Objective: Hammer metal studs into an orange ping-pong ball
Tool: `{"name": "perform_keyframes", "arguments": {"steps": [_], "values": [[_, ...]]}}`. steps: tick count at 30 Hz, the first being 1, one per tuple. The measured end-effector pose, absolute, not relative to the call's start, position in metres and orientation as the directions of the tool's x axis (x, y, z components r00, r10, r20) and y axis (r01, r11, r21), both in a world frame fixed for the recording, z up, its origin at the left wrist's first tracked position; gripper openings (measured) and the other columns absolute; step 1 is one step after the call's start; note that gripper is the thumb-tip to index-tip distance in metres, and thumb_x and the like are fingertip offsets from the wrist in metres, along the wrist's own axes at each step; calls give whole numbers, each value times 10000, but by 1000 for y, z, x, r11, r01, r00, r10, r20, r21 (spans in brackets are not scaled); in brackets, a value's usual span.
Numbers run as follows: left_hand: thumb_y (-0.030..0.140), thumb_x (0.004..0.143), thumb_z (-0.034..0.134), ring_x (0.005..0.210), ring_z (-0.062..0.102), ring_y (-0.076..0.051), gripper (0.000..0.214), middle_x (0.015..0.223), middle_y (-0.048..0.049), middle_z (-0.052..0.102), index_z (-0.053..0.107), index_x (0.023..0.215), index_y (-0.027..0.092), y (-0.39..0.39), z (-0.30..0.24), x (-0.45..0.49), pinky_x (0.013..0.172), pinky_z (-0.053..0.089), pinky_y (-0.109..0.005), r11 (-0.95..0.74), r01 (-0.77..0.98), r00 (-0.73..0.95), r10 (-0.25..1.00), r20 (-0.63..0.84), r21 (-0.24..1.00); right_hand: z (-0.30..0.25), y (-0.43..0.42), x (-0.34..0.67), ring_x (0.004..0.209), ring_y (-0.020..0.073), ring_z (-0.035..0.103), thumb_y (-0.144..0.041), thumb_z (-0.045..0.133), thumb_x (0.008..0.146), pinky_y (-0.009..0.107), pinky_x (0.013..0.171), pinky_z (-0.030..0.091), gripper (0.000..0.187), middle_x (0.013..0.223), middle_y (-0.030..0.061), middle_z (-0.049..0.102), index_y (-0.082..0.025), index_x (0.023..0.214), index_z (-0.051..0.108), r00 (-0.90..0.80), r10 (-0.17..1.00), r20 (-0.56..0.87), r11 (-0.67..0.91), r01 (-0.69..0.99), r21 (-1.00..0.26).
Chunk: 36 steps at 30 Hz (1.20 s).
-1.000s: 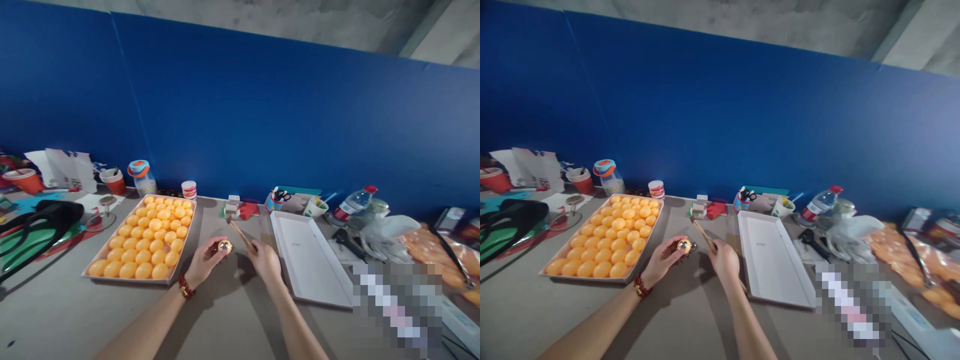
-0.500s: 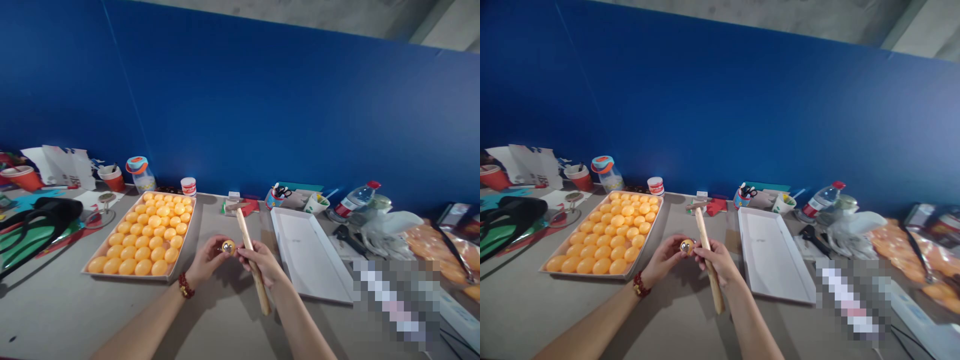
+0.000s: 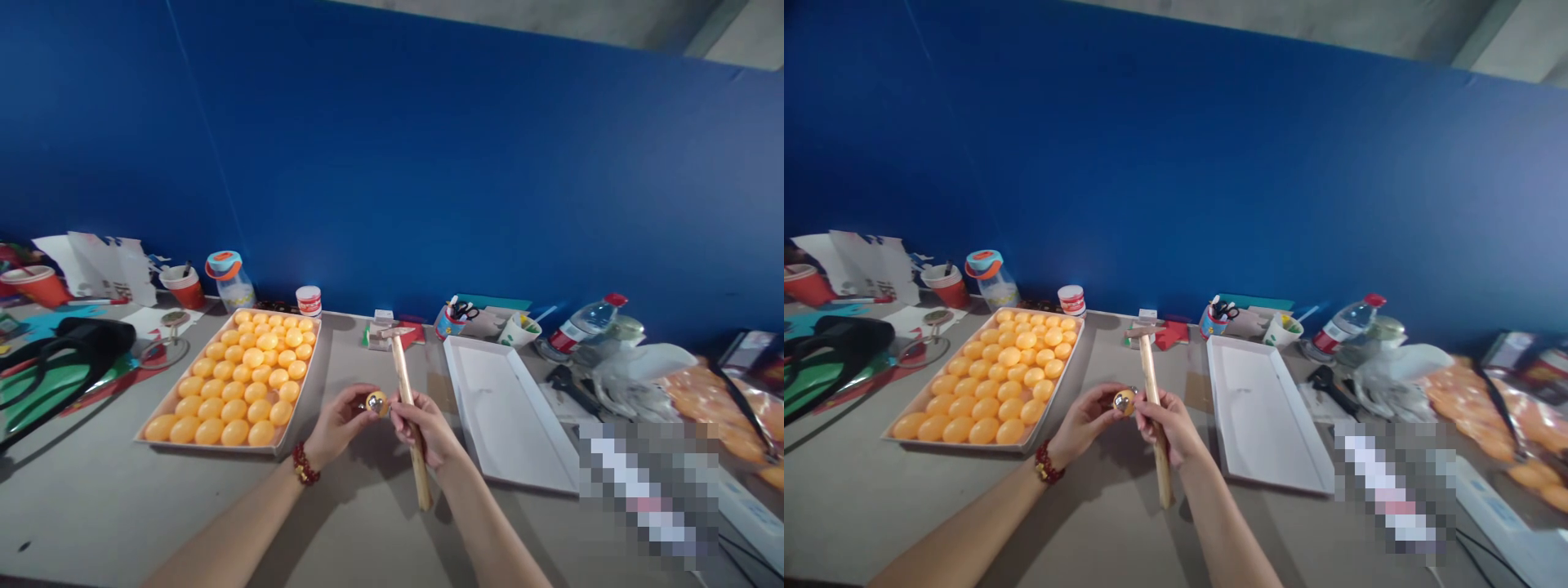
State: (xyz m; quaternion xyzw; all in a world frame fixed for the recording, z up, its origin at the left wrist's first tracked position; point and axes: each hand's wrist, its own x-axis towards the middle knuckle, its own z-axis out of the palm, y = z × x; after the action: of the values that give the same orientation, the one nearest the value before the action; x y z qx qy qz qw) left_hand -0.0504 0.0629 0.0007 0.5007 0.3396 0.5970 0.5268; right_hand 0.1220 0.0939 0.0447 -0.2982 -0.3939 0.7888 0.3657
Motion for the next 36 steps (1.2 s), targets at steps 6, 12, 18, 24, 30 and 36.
{"name": "perform_keyframes", "arguments": {"steps": [6, 12, 18, 24, 30, 36], "values": [[259, 767, 731, 986, 640, -212, 370, 1096, -90, 664, 622, 1115, 199, 63, -1, -51, 849, 534, -332, -211, -296, 77, 967, 244, 932, 40, 94, 119, 368, 29, 343, -273, 759, 723, 135, 341, 250, 206, 486, -39, 540, -151, 765, 598, -561, 811, -167, -412, -345, -843], [259, 769, 727, 980, 637, -216, 363, 1088, -96, 666, 621, 1108, 180, 63, 0, -51, 859, 532, -350, -223, -279, 53, 968, 247, 934, 41, 93, 118, 356, 22, 330, -277, 782, 686, 134, 341, 246, 261, 495, -52, 539, -163, 782, 569, -516, 832, -202, -417, -343, -842], [273, 773, 722, 969, 639, -217, 359, 1083, -99, 673, 624, 1103, 172, 62, 1, -51, 863, 529, -361, -224, -253, 59, 967, 247, 941, 44, 95, 120, 365, 23, 344, -304, 782, 686, 135, 346, 250, 281, 506, -44, 546, -160, 765, 554, -544, 812, -214, -433, -313, -845], [303, 765, 726, 982, 637, -235, 384, 1114, -113, 666, 631, 1113, 171, 63, 0, -52, 862, 526, -373, -229, -211, 38, 970, 242, 950, 43, 96, 121, 386, 37, 398, -343, 790, 679, 135, 341, 259, 318, 541, -19, 586, -156, 780, 554, -531, 813, -240, -426, -262, -866], [309, 769, 720, 972, 637, -236, 378, 1099, -115, 670, 639, 1110, 168, 64, 1, -53, 856, 524, -371, -230, -176, 36, 970, 240, 957, 41, 96, 120, 394, 38, 412, -354, 784, 688, 129, 340, 269, 317, 552, -23, 587, -160, 776, 549, -532, 820, -212, -405, -278, -871], [332, 773, 711, 940, 647, -233, 381, 1073, -122, 685, 646, 1106, 159, 64, 3, -54, 835, 539, -369, -249, -111, 16, 968, 252, 962, 41, 94, 119, 414, 39, 426, -371, 777, 699, 126, 353, 281, 316, 568, -18, 593, -160, 777, 555, -506, 839, -198, -372, -269, -888]]}}
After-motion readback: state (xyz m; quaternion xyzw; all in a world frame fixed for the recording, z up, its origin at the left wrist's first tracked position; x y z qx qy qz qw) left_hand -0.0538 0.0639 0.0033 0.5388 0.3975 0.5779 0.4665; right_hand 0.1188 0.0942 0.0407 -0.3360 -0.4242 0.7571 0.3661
